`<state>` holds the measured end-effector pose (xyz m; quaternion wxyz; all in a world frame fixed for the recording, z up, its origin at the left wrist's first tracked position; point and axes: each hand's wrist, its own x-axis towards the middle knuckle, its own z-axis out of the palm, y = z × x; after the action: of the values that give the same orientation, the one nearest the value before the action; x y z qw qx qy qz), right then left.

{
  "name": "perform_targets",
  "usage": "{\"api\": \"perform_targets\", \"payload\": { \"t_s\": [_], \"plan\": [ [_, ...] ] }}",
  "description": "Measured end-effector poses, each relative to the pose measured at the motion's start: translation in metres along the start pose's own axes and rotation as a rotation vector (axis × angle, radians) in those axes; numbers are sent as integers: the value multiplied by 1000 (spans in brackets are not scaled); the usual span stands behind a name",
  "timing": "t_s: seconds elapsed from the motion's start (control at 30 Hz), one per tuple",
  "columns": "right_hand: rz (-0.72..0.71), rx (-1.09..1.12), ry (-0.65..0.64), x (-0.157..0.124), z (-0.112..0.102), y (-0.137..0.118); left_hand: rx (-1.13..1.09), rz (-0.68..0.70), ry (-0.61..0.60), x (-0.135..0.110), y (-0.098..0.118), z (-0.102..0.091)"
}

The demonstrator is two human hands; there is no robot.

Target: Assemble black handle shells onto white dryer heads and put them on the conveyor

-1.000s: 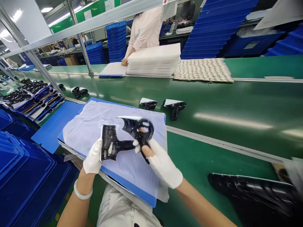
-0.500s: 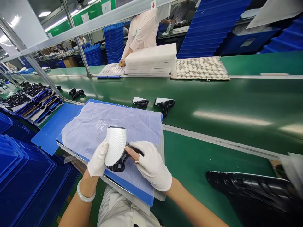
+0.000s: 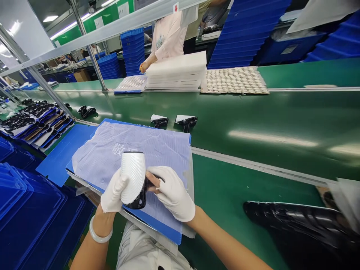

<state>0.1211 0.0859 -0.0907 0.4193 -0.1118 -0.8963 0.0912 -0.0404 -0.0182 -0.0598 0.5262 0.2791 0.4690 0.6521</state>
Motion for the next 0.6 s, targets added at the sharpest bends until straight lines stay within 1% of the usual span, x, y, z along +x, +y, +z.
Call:
{"api": "perform_targets", "payload": {
  "t_s": [0.03, 0.1, 0.23, 0.3, 0.33, 0.37, 0.4, 0.43, 0.53, 0.57, 0.6],
  "plan": [
    [8, 12, -14, 1, -2, -1, 7, 3, -20, 0, 4, 3],
    [11, 0, 1, 2, -5, -3, 20, 17, -45, -1, 9, 7],
    [10, -128, 45, -5, 2, -3, 37, 3, 32, -6, 3, 11],
    [58, -146, 53, -8, 7, -2, 45, 9, 72, -5, -1, 14],
    [112, -107, 51, -9, 7, -3, 43, 15, 70, -4, -2, 15],
    [194, -22, 43, -8, 6, -4, 38, 24, 51, -3, -1, 17],
    [303, 115, 28, -6, 2, -7, 36, 42, 19, -1, 1, 19],
    [426, 311, 4, -4, -4, -11, 45, 72, -24, 1, 3, 21],
    [776, 1073, -151, 4, -25, -24, 134, 214, -152, 5, 15, 26],
    [861, 1302, -229, 6, -30, -28, 176, 258, -169, 6, 19, 28],
    [940, 1479, -323, 7, -34, -30, 213, 298, -168, 6, 23, 29]
  ]
}}
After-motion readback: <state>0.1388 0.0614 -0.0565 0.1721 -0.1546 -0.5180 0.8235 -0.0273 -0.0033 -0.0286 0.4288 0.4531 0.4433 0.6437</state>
